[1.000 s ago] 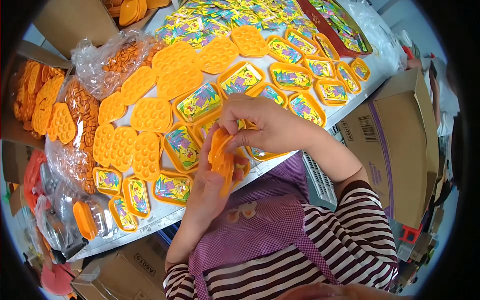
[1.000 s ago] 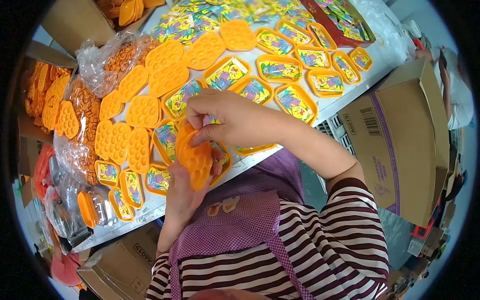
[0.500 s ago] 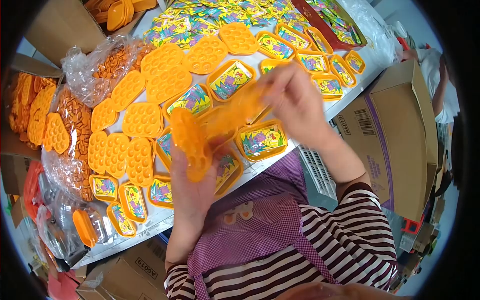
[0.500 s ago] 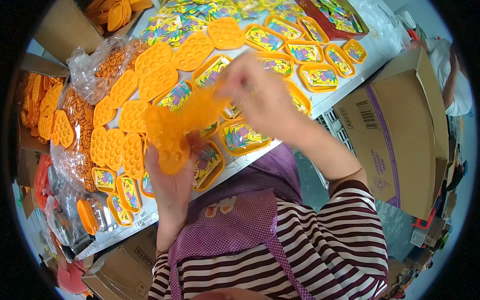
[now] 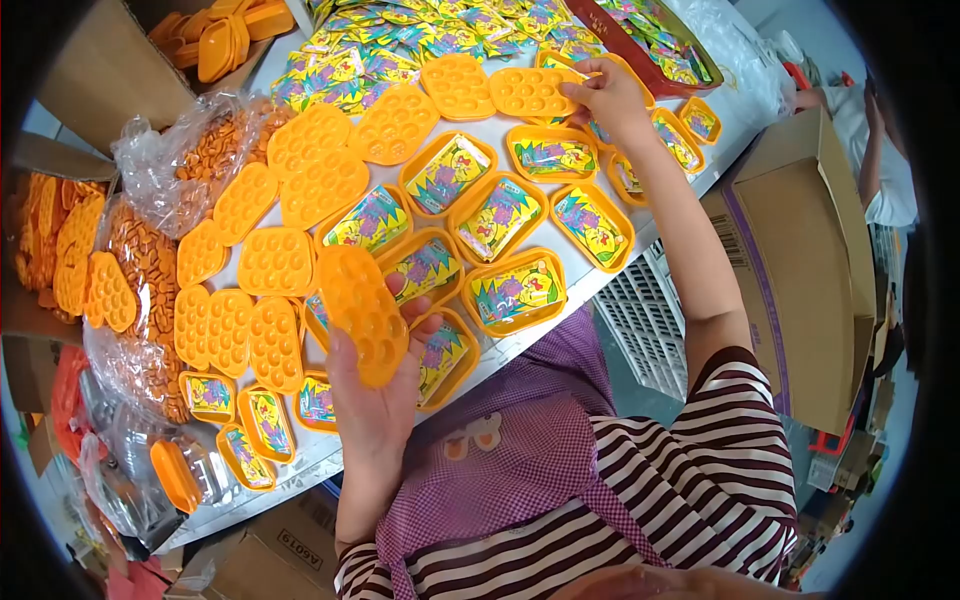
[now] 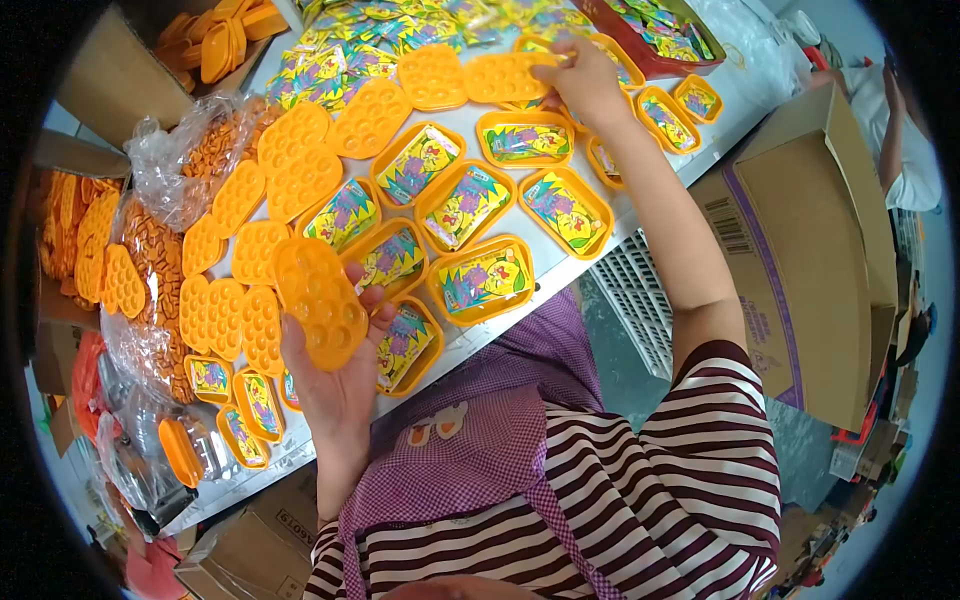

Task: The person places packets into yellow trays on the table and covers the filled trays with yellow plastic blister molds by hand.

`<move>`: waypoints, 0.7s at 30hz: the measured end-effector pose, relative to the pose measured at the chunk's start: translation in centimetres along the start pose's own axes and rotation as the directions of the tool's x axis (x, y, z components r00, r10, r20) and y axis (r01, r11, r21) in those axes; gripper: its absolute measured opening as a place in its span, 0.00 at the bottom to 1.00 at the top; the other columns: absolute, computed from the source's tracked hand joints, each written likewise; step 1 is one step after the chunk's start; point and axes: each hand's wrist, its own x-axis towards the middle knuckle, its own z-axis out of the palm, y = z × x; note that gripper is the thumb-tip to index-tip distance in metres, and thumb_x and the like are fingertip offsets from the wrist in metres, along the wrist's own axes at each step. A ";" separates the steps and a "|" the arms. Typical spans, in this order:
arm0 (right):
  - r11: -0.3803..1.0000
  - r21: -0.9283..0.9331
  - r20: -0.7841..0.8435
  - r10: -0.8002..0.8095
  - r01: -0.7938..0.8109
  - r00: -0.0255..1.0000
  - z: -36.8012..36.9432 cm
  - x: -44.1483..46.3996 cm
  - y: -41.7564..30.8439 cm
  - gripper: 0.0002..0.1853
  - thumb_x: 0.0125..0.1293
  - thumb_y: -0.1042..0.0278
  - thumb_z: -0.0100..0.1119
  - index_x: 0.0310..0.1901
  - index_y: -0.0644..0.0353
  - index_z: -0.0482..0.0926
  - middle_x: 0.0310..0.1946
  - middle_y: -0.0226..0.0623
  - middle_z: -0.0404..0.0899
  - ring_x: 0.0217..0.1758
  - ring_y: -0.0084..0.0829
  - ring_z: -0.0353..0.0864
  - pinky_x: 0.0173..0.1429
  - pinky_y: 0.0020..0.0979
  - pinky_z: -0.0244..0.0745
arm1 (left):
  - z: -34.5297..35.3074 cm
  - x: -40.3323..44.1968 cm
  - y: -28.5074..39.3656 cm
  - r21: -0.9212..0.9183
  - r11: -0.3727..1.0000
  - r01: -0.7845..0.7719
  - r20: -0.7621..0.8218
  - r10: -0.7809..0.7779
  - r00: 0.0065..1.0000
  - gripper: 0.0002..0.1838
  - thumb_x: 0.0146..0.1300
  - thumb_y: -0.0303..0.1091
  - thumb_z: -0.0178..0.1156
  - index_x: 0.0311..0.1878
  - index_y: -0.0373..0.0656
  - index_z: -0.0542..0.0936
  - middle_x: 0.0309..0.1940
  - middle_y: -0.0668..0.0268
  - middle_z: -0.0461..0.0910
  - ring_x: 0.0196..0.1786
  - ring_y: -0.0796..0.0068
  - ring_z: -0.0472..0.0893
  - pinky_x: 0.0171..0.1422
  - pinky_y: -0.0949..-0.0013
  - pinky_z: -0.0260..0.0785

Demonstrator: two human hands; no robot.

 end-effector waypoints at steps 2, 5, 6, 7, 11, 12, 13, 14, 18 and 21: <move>0.996 -0.084 -0.024 -0.044 0.042 0.999 0.2 0.1 0.6 0.20 0.56 0.66 0.65 0.47 0.65 0.70 0.26 0.31 0.73 0.21 0.21 0.74 0.27 0.21 0.71 | 0.2 0.0 0.0 0.012 1.000 0.006 0.021 -0.006 1.000 0.30 0.66 0.52 0.47 0.64 0.42 0.60 0.58 0.58 0.67 0.54 0.60 0.71 0.58 0.55 0.65; 0.931 -0.320 -0.077 -0.210 0.175 0.975 0.3 0.3 1.7 0.17 0.57 0.64 0.64 0.44 0.62 0.74 0.27 0.35 0.74 0.23 0.27 0.76 0.29 0.27 0.72 | 0.5 -0.1 -0.3 0.025 0.999 0.023 0.047 -0.024 0.999 0.31 0.65 0.53 0.48 0.65 0.43 0.59 0.59 0.58 0.66 0.54 0.60 0.71 0.59 0.56 0.65; 0.883 -0.408 -0.074 -0.284 0.231 0.956 0.3 0.4 2.0 0.16 0.57 0.62 0.64 0.42 0.61 0.75 0.27 0.36 0.75 0.24 0.30 0.77 0.29 0.30 0.72 | 0.6 -0.1 -0.3 0.022 0.999 0.035 0.050 -0.036 0.998 0.32 0.65 0.54 0.48 0.65 0.43 0.59 0.59 0.58 0.66 0.54 0.61 0.71 0.59 0.56 0.65; 0.824 -0.492 -0.062 -0.357 0.282 0.932 0.3 0.3 2.0 0.15 0.57 0.60 0.63 0.41 0.60 0.76 0.27 0.38 0.75 0.25 0.33 0.77 0.30 0.33 0.72 | 0.6 -0.1 -0.4 0.019 0.999 0.046 0.052 -0.047 0.998 0.32 0.65 0.54 0.48 0.65 0.43 0.59 0.60 0.58 0.66 0.54 0.61 0.71 0.59 0.56 0.65; 0.589 -0.626 0.053 -0.622 0.511 0.782 1.1 -0.4 0.7 0.14 0.57 0.56 0.62 0.39 0.56 0.78 0.34 0.39 0.76 0.38 0.40 0.76 0.42 0.39 0.70 | 0.7 -0.1 -0.5 0.036 0.998 0.059 0.066 -0.062 0.996 0.34 0.64 0.55 0.49 0.66 0.44 0.58 0.60 0.59 0.65 0.54 0.61 0.71 0.59 0.56 0.65; 0.503 -0.638 0.123 -0.681 0.583 0.722 1.4 -0.5 0.3 0.15 0.57 0.55 0.61 0.40 0.55 0.78 0.36 0.38 0.76 0.42 0.40 0.75 0.45 0.39 0.69 | 0.7 -0.1 -0.5 0.037 0.997 0.063 0.066 -0.065 0.996 0.34 0.64 0.55 0.50 0.66 0.44 0.58 0.61 0.59 0.65 0.54 0.61 0.71 0.59 0.56 0.65; 0.410 -0.642 0.194 -0.731 0.648 0.655 1.6 -0.6 0.1 0.15 0.57 0.54 0.61 0.40 0.54 0.79 0.38 0.37 0.76 0.45 0.40 0.75 0.48 0.39 0.68 | 0.7 -0.1 -0.5 0.039 0.997 0.066 0.067 -0.069 0.995 0.34 0.64 0.55 0.50 0.66 0.44 0.58 0.61 0.59 0.65 0.54 0.61 0.71 0.58 0.56 0.65; 0.447 -0.637 0.225 -0.671 0.627 0.707 1.7 -0.6 0.1 0.15 0.57 0.54 0.61 0.41 0.54 0.79 0.39 0.37 0.76 0.47 0.39 0.74 0.49 0.40 0.67 | 0.7 -0.1 -0.5 0.043 0.997 0.067 0.071 -0.070 0.995 0.34 0.64 0.55 0.50 0.66 0.44 0.58 0.61 0.59 0.65 0.54 0.61 0.72 0.58 0.56 0.65; 0.511 -0.675 0.272 -0.498 0.532 0.823 2.3 -0.5 -0.7 0.17 0.57 0.52 0.61 0.43 0.53 0.79 0.42 0.37 0.75 0.50 0.39 0.72 0.52 0.43 0.65 | 0.6 -0.1 -0.6 0.052 0.997 0.060 0.087 -0.065 0.994 0.35 0.64 0.56 0.50 0.66 0.44 0.57 0.61 0.59 0.65 0.54 0.62 0.72 0.58 0.56 0.66; 0.458 -0.752 0.245 -0.473 0.474 0.846 2.5 -0.6 -0.9 0.18 0.57 0.51 0.60 0.45 0.52 0.78 0.42 0.36 0.75 0.50 0.40 0.72 0.52 0.46 0.64 | 0.4 0.0 -0.7 0.032 0.997 0.070 0.121 -0.074 0.990 0.34 0.64 0.55 0.50 0.66 0.44 0.57 0.60 0.59 0.65 0.55 0.62 0.72 0.58 0.56 0.65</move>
